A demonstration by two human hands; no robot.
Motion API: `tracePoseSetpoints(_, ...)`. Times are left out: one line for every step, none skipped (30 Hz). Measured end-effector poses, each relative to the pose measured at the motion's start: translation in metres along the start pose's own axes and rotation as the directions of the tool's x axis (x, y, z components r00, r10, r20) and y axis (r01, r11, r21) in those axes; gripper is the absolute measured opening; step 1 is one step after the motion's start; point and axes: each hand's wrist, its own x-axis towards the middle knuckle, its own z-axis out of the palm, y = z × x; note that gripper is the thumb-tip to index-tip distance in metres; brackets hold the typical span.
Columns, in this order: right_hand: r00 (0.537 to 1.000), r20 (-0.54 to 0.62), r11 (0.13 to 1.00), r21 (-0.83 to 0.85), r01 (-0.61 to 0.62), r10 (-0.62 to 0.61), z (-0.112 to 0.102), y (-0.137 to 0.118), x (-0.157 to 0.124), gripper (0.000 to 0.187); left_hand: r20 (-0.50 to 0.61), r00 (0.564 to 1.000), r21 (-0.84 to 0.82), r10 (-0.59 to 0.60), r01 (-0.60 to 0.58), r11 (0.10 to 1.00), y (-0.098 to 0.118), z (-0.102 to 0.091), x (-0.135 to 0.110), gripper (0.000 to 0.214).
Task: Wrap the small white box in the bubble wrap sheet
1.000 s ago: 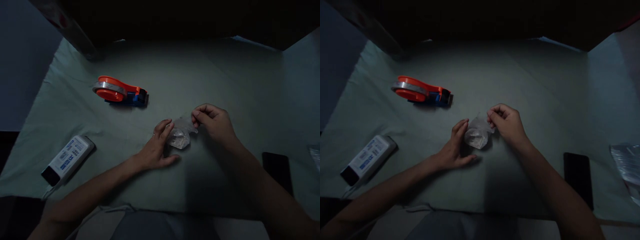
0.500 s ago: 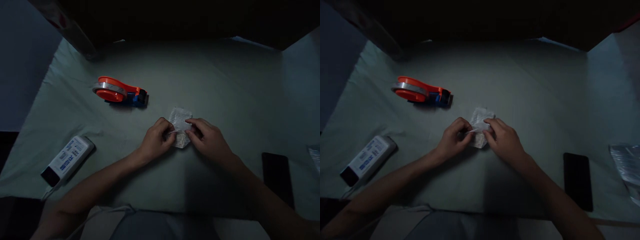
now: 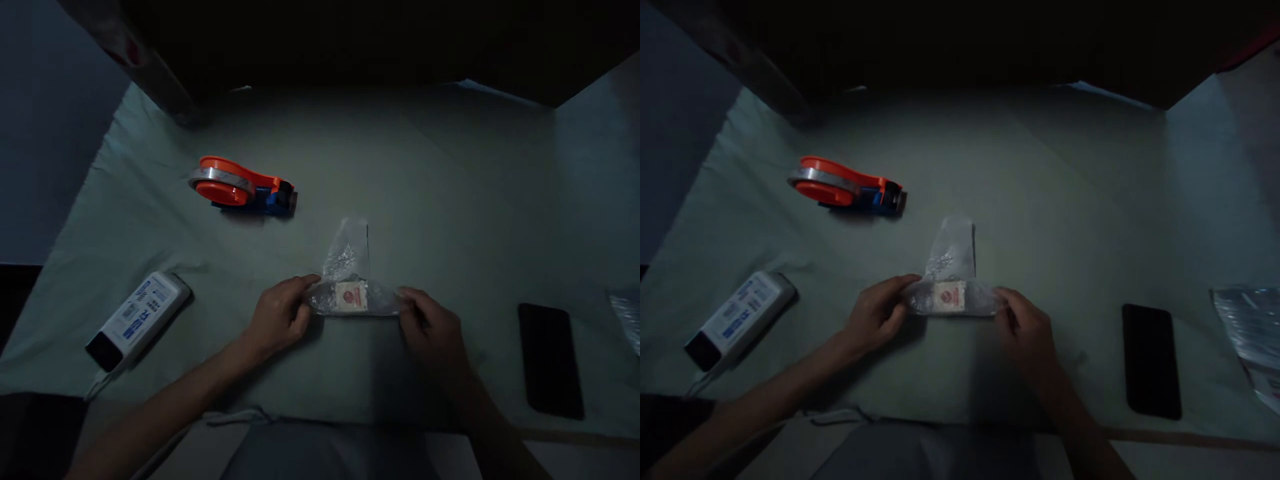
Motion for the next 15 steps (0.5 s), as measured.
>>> tracePoseSetpoints(1.0,0.0,1.0,-0.012,0.023,-0.023,0.001,0.001,-0.005,0.019,0.006,1.0,0.023,-0.017,0.017,1.0,0.0,0.001,-0.003,0.047)
tracePoseSetpoints(0.999,0.003,0.998,-0.032,0.046,-0.046,0.001,0.002,-0.009,0.016,-0.001,1.0,0.049,-0.025,0.025,0.999,0.001,0.002,-0.006,0.053)
tracePoseSetpoints(0.998,0.008,0.996,-0.058,0.068,-0.068,-0.001,0.002,-0.013,0.014,-0.021,1.0,0.073,-0.015,0.017,0.997,0.002,0.004,-0.008,0.058)
tracePoseSetpoints(0.996,0.02,0.993,-0.077,0.088,-0.087,-0.003,0.003,-0.015,0.012,-0.04,0.999,0.092,0.012,-0.008,0.996,0.002,0.005,-0.01,0.062)
tracePoseSetpoints(0.994,0.04,0.991,-0.08,0.103,-0.101,-0.006,0.003,-0.016,0.012,-0.056,0.997,0.101,0.051,-0.045,0.994,0.003,0.005,-0.012,0.064)
tracePoseSetpoints(0.992,0.066,0.992,-0.065,0.109,-0.105,-0.009,0.003,-0.015,0.011,-0.064,0.994,0.097,0.089,-0.082,0.992,0.004,0.005,-0.012,0.064)
tracePoseSetpoints(0.991,0.088,0.994,-0.039,0.101,-0.097,-0.013,0.002,-0.013,0.011,-0.06,0.991,0.081,0.117,-0.112,0.99,0.006,0.005,-0.012,0.062)
tracePoseSetpoints(0.992,0.096,0.997,-0.014,0.082,-0.081,-0.015,-0.001,-0.01,0.012,-0.051,0.99,0.058,0.133,-0.13,0.99,0.007,0.004,-0.01,0.057)
tracePoseSetpoints(0.994,0.083,0.998,0.004,0.064,-0.064,-0.016,-0.004,-0.006,0.014,-0.041,0.989,0.033,0.139,-0.138,0.99,0.009,0.002,-0.008,0.051)
tracePoseSetpoints(0.997,0.047,0.998,0.007,0.06,-0.06,-0.017,-0.008,-0.001,0.017,-0.039,0.99,0.011,0.137,-0.136,0.991,0.011,0.0,-0.004,0.045)
tracePoseSetpoints(0.997,0.003,0.997,-0.006,0.08,-0.08,-0.015,-0.013,0.004,0.022,-0.044,0.991,-0.003,0.127,-0.127,0.992,0.013,-0.002,0.0,0.04)
tracePoseSetpoints(0.991,-0.025,0.991,-0.027,0.129,-0.129,-0.013,-0.018,0.009,0.026,-0.059,0.991,-0.008,0.123,-0.124,0.992,0.016,-0.003,0.004,0.037)
tracePoseSetpoints(0.979,-0.019,0.978,-0.04,0.203,-0.204,-0.011,-0.023,0.013,0.028,-0.074,0.989,-0.006,0.132,-0.133,0.991,0.018,-0.005,0.009,0.035)
tracePoseSetpoints(0.958,0.02,0.957,-0.04,0.286,-0.285,-0.008,-0.027,0.016,0.029,-0.076,0.984,0.0,0.16,-0.161,0.987,0.021,-0.007,0.013,0.033)
tracePoseSetpoints(0.934,0.071,0.934,-0.034,0.354,-0.351,-0.007,-0.03,0.018,0.028,-0.064,0.976,0.015,0.206,-0.206,0.979,0.023,-0.008,0.016,0.031)
